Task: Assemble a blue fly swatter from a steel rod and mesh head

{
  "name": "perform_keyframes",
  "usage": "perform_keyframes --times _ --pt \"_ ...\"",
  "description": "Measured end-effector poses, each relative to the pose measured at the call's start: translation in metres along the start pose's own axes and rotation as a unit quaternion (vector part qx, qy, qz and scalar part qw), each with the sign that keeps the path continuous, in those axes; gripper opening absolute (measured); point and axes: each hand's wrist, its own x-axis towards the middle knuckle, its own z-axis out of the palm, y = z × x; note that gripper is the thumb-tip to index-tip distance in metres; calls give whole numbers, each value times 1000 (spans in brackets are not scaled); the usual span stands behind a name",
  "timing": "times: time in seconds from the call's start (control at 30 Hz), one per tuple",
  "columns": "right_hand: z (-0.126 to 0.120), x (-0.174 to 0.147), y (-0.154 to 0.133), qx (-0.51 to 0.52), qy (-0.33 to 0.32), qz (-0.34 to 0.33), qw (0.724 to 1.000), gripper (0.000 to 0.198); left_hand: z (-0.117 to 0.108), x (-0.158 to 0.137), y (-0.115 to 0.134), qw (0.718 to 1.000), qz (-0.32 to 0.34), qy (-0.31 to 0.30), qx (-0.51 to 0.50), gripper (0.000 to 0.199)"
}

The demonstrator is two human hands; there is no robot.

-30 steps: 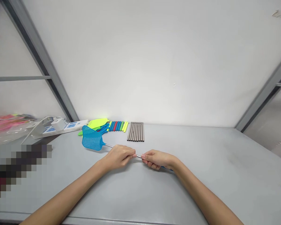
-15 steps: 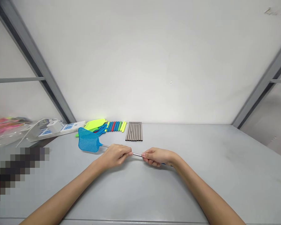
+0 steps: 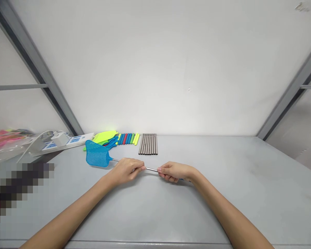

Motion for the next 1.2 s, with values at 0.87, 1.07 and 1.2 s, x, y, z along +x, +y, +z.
perform_keyframes --times 0.87,1.07,1.2 --pt "-17 -11 7 7 8 -7 1000 33 -1 -7 -5 997 -29 76 13 31" --pt "-17 -11 6 -31 29 -4 999 36 0 -5 -2 997 -22 65 -44 26" --pt "-16 -9 8 -53 44 -2 998 36 2 -4 5 997 -12 50 -50 28"
